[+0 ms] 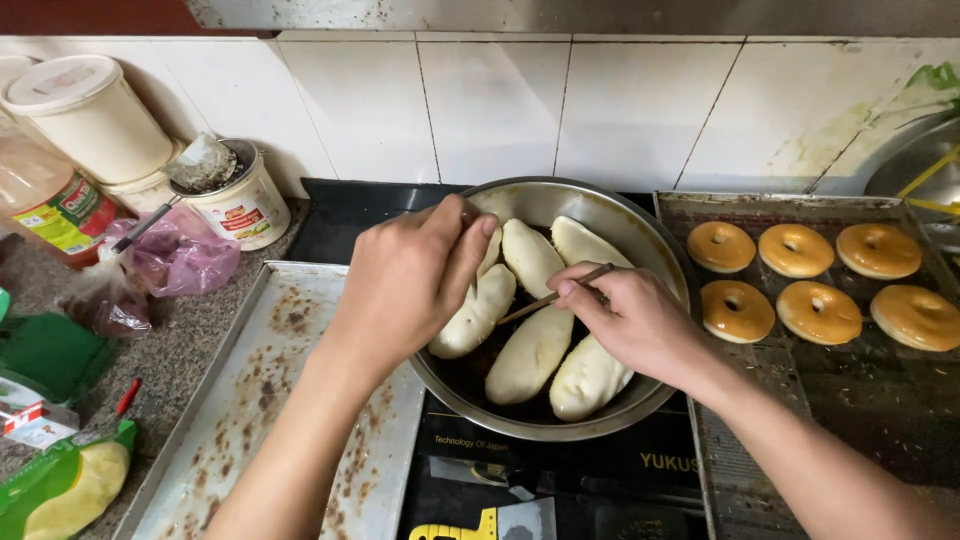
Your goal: Frying donuts and long dough pieces in a pan of oil using chopsticks to flip and transfer them.
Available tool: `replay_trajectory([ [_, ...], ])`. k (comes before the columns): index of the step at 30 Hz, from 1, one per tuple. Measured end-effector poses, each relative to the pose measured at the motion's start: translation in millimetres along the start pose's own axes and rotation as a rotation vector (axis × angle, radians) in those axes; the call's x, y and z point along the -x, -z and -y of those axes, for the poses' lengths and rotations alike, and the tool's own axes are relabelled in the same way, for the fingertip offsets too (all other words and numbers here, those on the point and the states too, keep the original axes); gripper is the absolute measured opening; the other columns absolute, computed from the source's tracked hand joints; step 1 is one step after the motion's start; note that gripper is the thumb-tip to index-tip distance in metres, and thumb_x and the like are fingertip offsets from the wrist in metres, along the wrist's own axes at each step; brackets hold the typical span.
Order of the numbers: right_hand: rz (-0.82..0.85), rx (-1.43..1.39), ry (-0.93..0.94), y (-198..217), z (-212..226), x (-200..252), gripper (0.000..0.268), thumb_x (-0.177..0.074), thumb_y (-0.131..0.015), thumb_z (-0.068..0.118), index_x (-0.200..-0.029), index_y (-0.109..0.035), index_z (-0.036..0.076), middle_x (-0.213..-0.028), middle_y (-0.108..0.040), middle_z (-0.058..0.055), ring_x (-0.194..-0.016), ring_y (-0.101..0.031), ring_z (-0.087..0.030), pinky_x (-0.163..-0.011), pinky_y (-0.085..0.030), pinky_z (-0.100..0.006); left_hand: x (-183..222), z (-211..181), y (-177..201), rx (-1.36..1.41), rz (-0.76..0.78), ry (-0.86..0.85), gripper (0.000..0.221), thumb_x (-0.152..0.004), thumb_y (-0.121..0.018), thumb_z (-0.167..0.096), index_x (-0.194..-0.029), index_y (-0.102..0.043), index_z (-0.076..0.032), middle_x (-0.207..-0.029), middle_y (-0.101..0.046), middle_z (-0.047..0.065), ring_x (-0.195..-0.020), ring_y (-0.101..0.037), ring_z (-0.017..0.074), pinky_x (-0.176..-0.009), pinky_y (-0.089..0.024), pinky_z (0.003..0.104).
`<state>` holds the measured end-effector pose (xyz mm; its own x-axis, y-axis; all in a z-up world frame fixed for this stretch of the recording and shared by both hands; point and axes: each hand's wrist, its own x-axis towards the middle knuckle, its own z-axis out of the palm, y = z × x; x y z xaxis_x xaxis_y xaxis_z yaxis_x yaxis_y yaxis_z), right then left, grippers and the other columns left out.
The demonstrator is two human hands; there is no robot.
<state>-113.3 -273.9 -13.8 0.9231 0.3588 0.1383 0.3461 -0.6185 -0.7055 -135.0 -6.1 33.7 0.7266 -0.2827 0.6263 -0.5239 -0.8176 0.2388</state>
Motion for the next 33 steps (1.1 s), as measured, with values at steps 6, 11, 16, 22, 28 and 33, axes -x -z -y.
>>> replay_trajectory([
  [6,0.011,-0.006,-0.011,1,2,0,0.028,-0.111,-0.064,0.027,-0.122,-0.088,0.019,-0.102,-0.094,-0.010,-0.105,-0.088,-0.033,-0.088,-0.069,-0.047,16,5,-8,0.088,-0.012,0.025,0.031,-0.118,-0.057,-0.036,-0.097,-0.067,-0.015,-0.068,-0.072,0.012,-0.071,-0.079,0.0399,-0.066,-0.063,0.049],
  [11,0.032,0.007,-0.010,0,4,1,0.028,-0.111,-0.063,0.028,-0.120,-0.089,0.020,-0.102,-0.094,-0.009,-0.105,-0.088,-0.031,-0.088,-0.069,-0.046,24,11,-13,0.086,0.035,0.059,0.031,-0.117,-0.058,-0.036,-0.098,-0.067,-0.015,-0.067,-0.072,0.014,-0.072,-0.078,0.0433,-0.065,-0.061,0.053],
  [16,0.068,0.028,-0.020,5,1,1,0.030,-0.112,-0.061,0.028,-0.119,-0.089,0.017,-0.103,-0.094,-0.012,-0.107,-0.087,-0.036,-0.091,-0.068,-0.049,26,7,-9,0.154,0.007,0.075,0.030,-0.118,-0.058,-0.036,-0.099,-0.071,-0.015,-0.066,-0.072,0.013,-0.069,-0.077,0.0420,-0.065,-0.062,0.049],
  [22,0.064,0.046,-0.023,5,4,5,0.030,-0.112,-0.062,0.025,-0.120,-0.089,0.014,-0.104,-0.093,-0.015,-0.107,-0.086,-0.040,-0.092,-0.067,-0.053,26,11,-6,0.046,-0.028,0.031,0.031,-0.119,-0.058,-0.033,-0.101,-0.072,-0.013,-0.068,-0.072,0.012,-0.071,-0.079,0.0388,-0.067,-0.063,0.047],
  [28,0.011,0.097,-0.065,7,-5,6,0.029,-0.112,-0.065,0.034,-0.118,-0.090,0.023,-0.100,-0.094,-0.008,-0.106,-0.086,-0.034,-0.094,-0.067,-0.049,40,3,-10,0.112,0.010,-0.022,0.027,-0.117,-0.059,-0.032,-0.104,-0.074,-0.013,-0.069,-0.073,0.015,-0.072,-0.078,0.0409,-0.068,-0.064,0.047],
  [33,-0.011,0.134,-0.091,15,1,7,0.029,-0.111,-0.063,0.035,-0.117,-0.090,0.025,-0.100,-0.094,-0.007,-0.105,-0.086,-0.035,-0.095,-0.066,-0.051,40,3,-5,0.154,0.005,0.002,0.029,-0.117,-0.060,-0.033,-0.103,-0.073,-0.011,-0.068,-0.071,0.019,-0.072,-0.077,0.0456,-0.067,-0.062,0.051],
])
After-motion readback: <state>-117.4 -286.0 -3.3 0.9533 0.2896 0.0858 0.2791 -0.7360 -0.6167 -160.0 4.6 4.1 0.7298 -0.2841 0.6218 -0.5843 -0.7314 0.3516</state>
